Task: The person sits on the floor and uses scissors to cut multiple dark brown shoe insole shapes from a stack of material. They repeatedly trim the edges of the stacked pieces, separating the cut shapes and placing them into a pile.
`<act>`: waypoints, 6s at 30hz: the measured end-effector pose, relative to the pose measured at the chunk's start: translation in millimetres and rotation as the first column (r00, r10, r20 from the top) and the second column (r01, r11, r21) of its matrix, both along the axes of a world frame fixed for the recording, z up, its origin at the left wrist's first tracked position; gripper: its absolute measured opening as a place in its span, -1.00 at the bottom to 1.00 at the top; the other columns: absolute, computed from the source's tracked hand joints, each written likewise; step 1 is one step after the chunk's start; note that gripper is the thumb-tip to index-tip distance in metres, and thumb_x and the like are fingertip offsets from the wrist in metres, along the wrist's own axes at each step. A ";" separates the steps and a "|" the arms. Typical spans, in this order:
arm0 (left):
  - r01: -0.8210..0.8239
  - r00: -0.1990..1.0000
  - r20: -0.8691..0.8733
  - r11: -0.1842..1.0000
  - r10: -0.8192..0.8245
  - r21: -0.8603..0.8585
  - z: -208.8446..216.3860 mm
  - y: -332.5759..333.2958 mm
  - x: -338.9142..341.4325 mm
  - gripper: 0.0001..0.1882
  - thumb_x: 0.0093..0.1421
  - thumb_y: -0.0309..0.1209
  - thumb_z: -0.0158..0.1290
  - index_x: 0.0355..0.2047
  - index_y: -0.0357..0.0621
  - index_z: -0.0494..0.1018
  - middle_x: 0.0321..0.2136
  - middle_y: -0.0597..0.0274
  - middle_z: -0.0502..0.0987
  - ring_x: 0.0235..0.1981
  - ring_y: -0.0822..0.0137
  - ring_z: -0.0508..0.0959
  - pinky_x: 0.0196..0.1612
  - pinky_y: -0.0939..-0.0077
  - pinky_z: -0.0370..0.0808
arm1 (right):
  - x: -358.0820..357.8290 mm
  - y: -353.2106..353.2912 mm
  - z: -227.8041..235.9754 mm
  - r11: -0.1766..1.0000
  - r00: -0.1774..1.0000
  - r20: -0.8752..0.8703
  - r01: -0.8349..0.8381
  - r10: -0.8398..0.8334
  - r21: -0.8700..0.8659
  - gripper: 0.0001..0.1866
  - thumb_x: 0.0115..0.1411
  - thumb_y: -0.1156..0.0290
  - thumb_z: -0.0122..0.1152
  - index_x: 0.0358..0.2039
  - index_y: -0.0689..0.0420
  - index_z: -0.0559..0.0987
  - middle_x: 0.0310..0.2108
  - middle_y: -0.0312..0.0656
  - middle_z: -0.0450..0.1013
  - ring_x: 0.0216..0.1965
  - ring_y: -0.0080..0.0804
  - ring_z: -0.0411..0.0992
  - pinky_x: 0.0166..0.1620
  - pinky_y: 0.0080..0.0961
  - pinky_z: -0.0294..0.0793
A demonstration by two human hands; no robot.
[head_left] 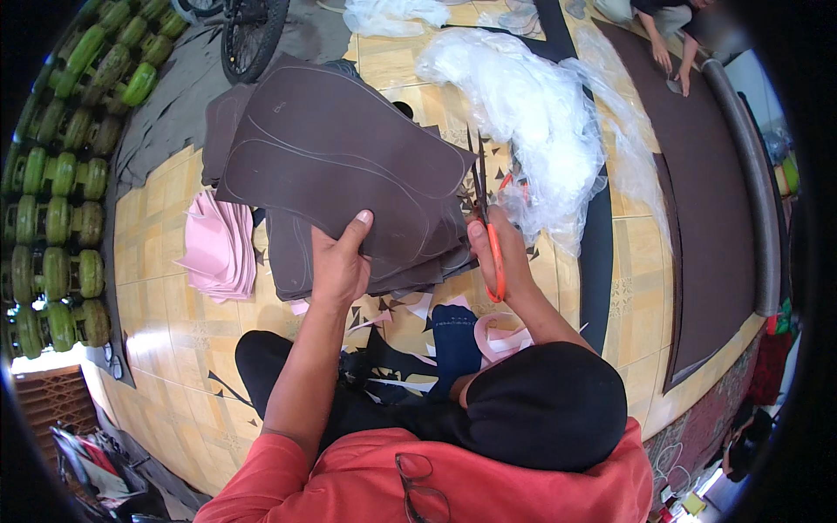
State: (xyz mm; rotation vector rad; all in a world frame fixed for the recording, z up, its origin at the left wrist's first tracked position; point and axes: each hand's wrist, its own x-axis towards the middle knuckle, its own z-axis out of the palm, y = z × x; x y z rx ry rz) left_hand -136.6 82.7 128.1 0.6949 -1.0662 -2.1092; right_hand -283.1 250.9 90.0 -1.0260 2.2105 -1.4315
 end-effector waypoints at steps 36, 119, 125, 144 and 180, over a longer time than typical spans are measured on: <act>0.031 1.000 -0.009 0.999 -0.030 0.021 -0.5 -1.9 -3.7 -0.50 0.23 -0.52 0.05 0.16 -0.22 0.18 0.01 0.05 0.40 0.01 0.17 0.47 0.03 0.23 0.50 | -0.8 -2.9 -11.3 0.980 0.994 0.024 -0.097 0.103 -0.175 -0.43 0.32 -0.09 -0.22 -0.25 0.26 0.40 -0.66 -0.31 0.24 -0.68 -0.55 0.23 -0.58 -0.56 0.28; -0.005 1.000 0.020 0.984 0.001 0.180 3.5 17.3 7.9 -0.52 0.17 -0.60 0.06 0.11 -0.21 0.25 -0.02 0.03 0.44 0.00 0.07 0.50 0.06 0.09 0.50 | 3.8 1.8 1.0 0.994 0.908 0.418 0.007 0.039 -0.109 -0.54 0.33 0.02 -0.06 -0.17 0.25 0.42 -0.52 -0.28 0.35 -0.58 -0.55 0.33 -0.45 -0.56 0.40; 0.026 1.000 0.007 0.992 -0.027 0.120 -3.8 4.1 17.2 -0.53 0.16 -0.62 0.05 0.10 -0.24 0.28 -0.03 0.00 0.45 -0.02 0.08 0.51 0.04 0.12 0.53 | -4.1 0.8 3.0 0.999 0.997 0.073 -0.032 0.034 -0.033 -0.49 0.32 -0.03 -0.11 -0.20 0.26 0.39 -0.55 -0.18 0.34 -0.52 -0.44 0.35 -0.42 -0.50 0.37; 0.063 0.991 0.119 0.998 -0.060 -0.019 1.7 -59.1 28.2 -0.53 0.19 -0.49 0.11 0.08 -0.33 0.27 -0.09 0.01 0.48 -0.11 0.17 0.54 -0.07 0.29 0.55 | -11.8 15.2 -0.3 0.992 0.993 0.092 -0.084 0.075 0.095 -0.52 0.23 0.08 0.17 -0.60 0.24 0.37 -0.75 -0.10 0.23 -0.67 -0.37 0.20 -0.53 -0.37 0.24; 0.577 0.200 0.897 0.693 0.394 -0.433 -160.2 -144.8 150.6 0.31 -0.23 -0.02 0.44 0.31 -0.43 -0.13 0.19 -0.36 0.19 0.23 -0.17 0.24 0.25 0.17 0.23 | -10.0 12.7 -0.1 0.989 0.938 0.335 0.037 -0.084 0.145 -0.51 0.33 -0.06 -0.02 -0.43 0.17 0.45 -0.72 -0.40 0.22 -0.76 -0.71 0.19 -0.69 -0.71 0.20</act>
